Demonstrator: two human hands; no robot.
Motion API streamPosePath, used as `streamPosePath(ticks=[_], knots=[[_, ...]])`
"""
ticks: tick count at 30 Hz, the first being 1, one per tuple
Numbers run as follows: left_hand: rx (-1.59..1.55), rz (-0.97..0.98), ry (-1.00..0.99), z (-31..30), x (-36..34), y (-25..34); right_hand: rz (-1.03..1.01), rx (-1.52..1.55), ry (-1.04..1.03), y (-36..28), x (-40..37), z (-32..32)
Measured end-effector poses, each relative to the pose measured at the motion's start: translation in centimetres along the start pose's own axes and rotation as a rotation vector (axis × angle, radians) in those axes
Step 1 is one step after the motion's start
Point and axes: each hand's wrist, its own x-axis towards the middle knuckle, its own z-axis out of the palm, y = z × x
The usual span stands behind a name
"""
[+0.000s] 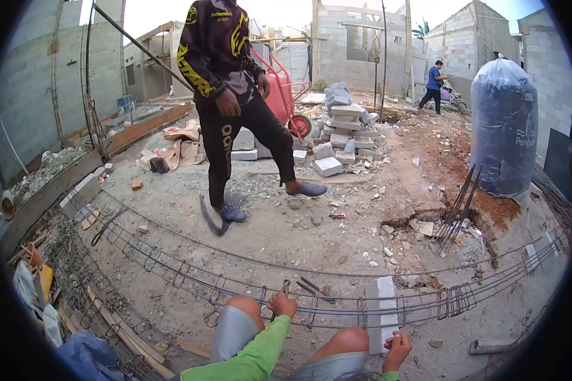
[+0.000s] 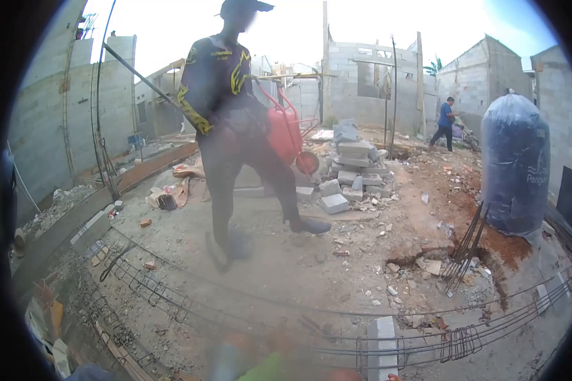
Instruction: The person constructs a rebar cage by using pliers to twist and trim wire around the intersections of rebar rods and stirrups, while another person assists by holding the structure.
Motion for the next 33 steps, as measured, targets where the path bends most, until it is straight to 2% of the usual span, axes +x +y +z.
streamPosePath(ticks=[1, 3, 4, 5, 6, 7, 9, 11, 12, 14, 15, 16, 17, 18, 19, 20, 21, 23, 24, 26, 27, 28, 29, 30, 31, 32, 33], knots=[[-0.01, 0.019, 0.011, -0.3, -0.3, 0.4, -0.045, 0.026, 0.0, -0.1, 0.1, 0.1], [-0.248, 0.08, 0.161, -0.7, -1.4, 0.8, -0.057, 0.054, 0.015, -1.1, 0.1, 0.1], [-0.248, 0.091, 0.156, -1.0, -1.7, 1.1, -0.054, 0.071, 0.023, -1.4, -0.1, 0.1], [-0.392, 0.136, 0.145, -2.1, -1.9, 2.2, -0.052, 0.074, 0.036, -2.0, -0.2, 0.4], [-0.535, 0.179, 0.131, -3.3, -2.3, 3.4, -0.106, 0.075, -0.02, -2.9, -0.2, 0.8], [-0.53, 0.185, 0.116, -6.1, -3.4, 5.7, -0.157, 0.073, -0.074, -3.9, -0.4, 1.3], [-0.727, 0.11, -0.149, -12.6, -5.5, 12.2, -0.197, 0.091, -0.211, -6.3, -0.5, 3.0], [-0.941, 0.181, -0.426, -14.1, -6.0, 15.8, -0.298, -0.084, -0.339, -11.4, -1.6, 5.7], [-0.971, 0.283, -0.49, -14.5, -6.6, 17.8, -0.425, -0.286, -0.398, -9.8, 0.3, 6.3], [-1.105, 0.409, -0.725, -15.0, -7.9, 21.7, -0.477, -0.443, -0.56, -11.1, 1.6, 8.6], [-1.194, 0.391, -0.863, -13.6, -8.3, 23.1, -0.492, -0.415, -0.609, -11.2, 2.1, 9.8], [-1.096, 0.45, -0.947, -14.2, -9.1, 24.7, -0.417, -0.125, -0.738, -13.8, 1.9, 11.4], [-1.118, 0.511, -0.923, -12.5, -9.7, 25.1, -0.339, -0.267, -0.614, -13.0, 2.6, 11.1], [-1.067, 0.535, -1.048, -11.4, -9.5, 25.4, -0.315, -0.422, -0.476, -11.7, 3.3, 10.8], [-0.996, 0.615, -1.049, -11.4, -9.9, 25.6, -0.282, -0.302, -0.449, -8.4, 4.4, 10.3], [-0.741, 0.68, -1.083, -12.0, -9.8, 25.9, -0.056, -0.134, -0.474, -9.8, 3.4, 9.6], [-0.687, 0.785, -1.088, -11.2, -9.5, 25.3, 0.057, -0.184, -0.461, -8.0, 3.5, 8.0], [-0.674, 1.18, -0.774, -7.4, -8.2, 22.8, 0.164, -0.24, -0.354, -4.9, 2.5, 5.0], [-0.686, 1.137, -0.804, -5.8, -7.5, 21.2, 0.21, -0.299, -0.292, -3.8, 1.7, 3.7], [-0.264, 1.282, -0.855, -2.7, -6.0, 18.5, 0.294, -0.418, -0.33, -1.5, 0.6, 0.7], [-0.269, 1.257, -0.873, -1.2, -6.2, 17.3, 0.353, -0.511, -0.37, -0.4, 0.0, -0.7], [-0.219, 1.415, -0.82, 0.3, -6.4, 16.3, 0.372, -0.523, -0.378, 0.9, -0.4, -1.7], [-0.168, 1.576, -0.762, 1.7, -6.6, 15.4, 0.221, -0.696, -0.466, 2.3, -0.7, -2.6], [-0.173, 1.563, -0.772, 3.1, -6.9, 15.1, 0.061, -0.863, -0.553, 3.0, -1.0, -3.1], [-0.145, 1.675, -0.782, 4.6, -7.2, 15.3, 0.068, -0.871, -0.558, 3.1, -1.3, -3.2], [-0.117, 1.789, -0.788, 6.0, -7.4, 15.5, 0.042, -1.069, -0.509, 3.2, -1.5, -3.2], [-0.113, 1.803, -0.75, 6.6, -7.6, 15.8, 0.02, -1.266, -0.456, 3.3, -1.7, -3.2]])
